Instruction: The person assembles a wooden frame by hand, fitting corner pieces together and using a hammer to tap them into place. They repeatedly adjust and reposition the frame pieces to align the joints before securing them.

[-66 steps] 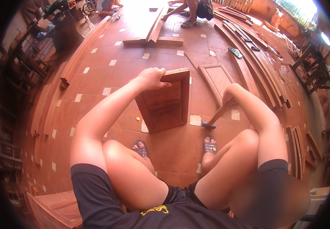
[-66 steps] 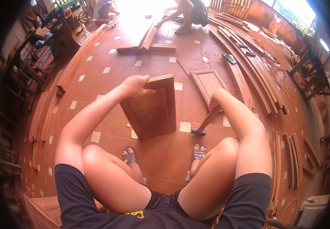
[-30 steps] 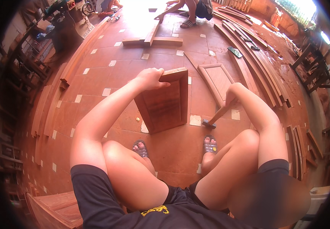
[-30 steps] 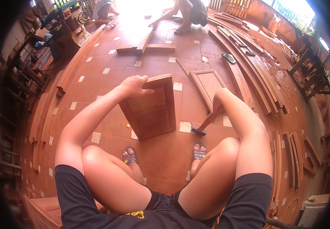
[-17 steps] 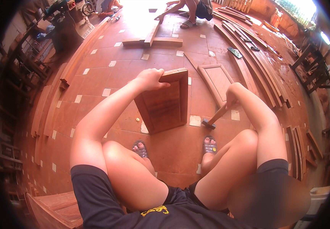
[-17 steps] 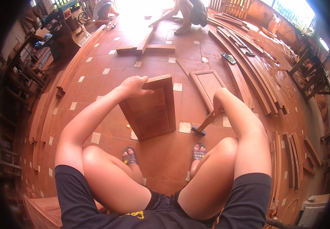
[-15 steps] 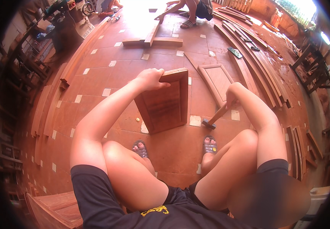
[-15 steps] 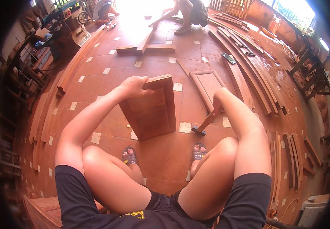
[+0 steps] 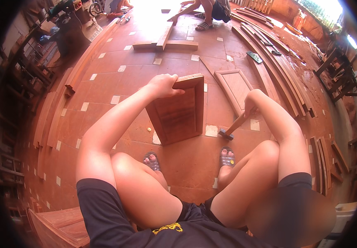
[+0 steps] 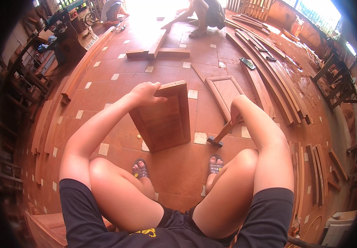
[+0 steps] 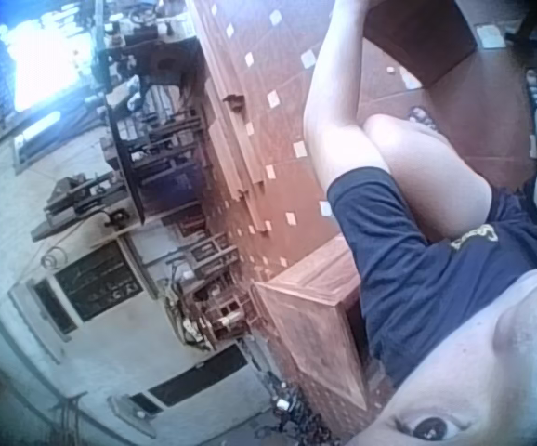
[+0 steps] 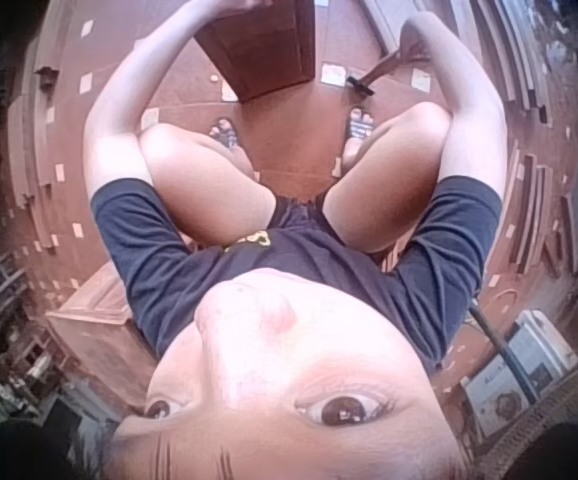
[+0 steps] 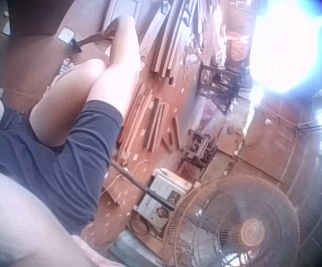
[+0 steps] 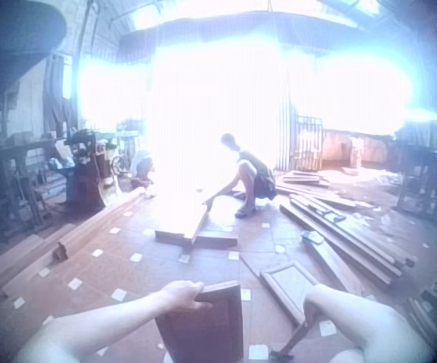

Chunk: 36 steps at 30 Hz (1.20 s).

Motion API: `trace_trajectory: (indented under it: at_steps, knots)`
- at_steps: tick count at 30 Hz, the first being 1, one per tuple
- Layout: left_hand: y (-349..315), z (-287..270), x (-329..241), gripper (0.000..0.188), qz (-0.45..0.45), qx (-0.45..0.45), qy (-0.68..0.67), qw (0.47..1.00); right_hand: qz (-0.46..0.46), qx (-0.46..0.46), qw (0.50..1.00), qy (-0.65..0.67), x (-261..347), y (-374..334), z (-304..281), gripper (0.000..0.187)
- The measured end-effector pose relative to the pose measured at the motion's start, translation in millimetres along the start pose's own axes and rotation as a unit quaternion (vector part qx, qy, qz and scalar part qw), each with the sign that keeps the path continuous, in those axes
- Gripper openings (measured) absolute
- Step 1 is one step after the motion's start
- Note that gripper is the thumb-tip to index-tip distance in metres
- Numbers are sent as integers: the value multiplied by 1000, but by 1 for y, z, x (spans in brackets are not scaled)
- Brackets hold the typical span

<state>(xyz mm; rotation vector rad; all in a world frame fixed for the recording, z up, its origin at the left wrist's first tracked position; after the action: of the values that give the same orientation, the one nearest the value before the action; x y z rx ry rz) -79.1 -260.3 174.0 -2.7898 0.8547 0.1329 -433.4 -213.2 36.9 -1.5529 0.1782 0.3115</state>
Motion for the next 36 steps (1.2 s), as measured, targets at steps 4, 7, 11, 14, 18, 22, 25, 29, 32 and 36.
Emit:
trace_trajectory:
  at_steps: [4, 7, 11, 14, 18, 22, 25, 29, 32, 36]
  knots:
    - [3, -2, -3, 58, 5, -2, -2, 1000, 8, -33, 999, -8, -12, 14, -4, 59]
    - [2, 0, -1, 57, 2, -3, -2, 1000, -3, -29, 1000, -1, -6, 8, -4, 58]
    - [0, 0, 0, 57, -1, -1, -1, 1000, -14, -3, 1000, -11, 5, -7, 2, 57]
    - [1, -1, -2, 57, -1, -1, -1, 1000, -10, -2, 1000, -12, 0, -6, 3, 57]
    - [0, 0, 0, 57, -3, 1, 3, 1000, -9, 2, 1000, -28, 3, -3, 0, 57]
    - [1, -2, -3, 57, 4, -3, 2, 1000, -1, -36, 999, -15, -11, 20, -6, 58]
    - [1, -1, -2, 57, 2, 0, -2, 1000, 9, -46, 999, -19, -13, 26, -11, 58]
    - [3, -2, -4, 58, 5, -1, -4, 1000, 15, -36, 999, -10, -18, 26, -9, 58]
    - [0, 1, 0, 57, -1, 3, -3, 1000, -12, 14, 1000, 5, -1, 11, -1, 57]
    - [-1, 1, 1, 57, 6, -5, 2, 1000, -1, 9, 1000, 4, 1, 7, 0, 54]
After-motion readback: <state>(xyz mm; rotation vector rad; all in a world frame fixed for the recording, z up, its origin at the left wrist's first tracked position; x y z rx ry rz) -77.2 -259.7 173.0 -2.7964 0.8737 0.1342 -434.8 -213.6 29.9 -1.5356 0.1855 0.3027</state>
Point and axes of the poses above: each hand's wrist, its own y-axis towards the middle knuckle, its own z-axis out of the palm, x = y × z, the point moved 10 cm from there along y, towards the middle knuckle, and after that the axes turned 7 degrees about x, right-handed, at the moved point
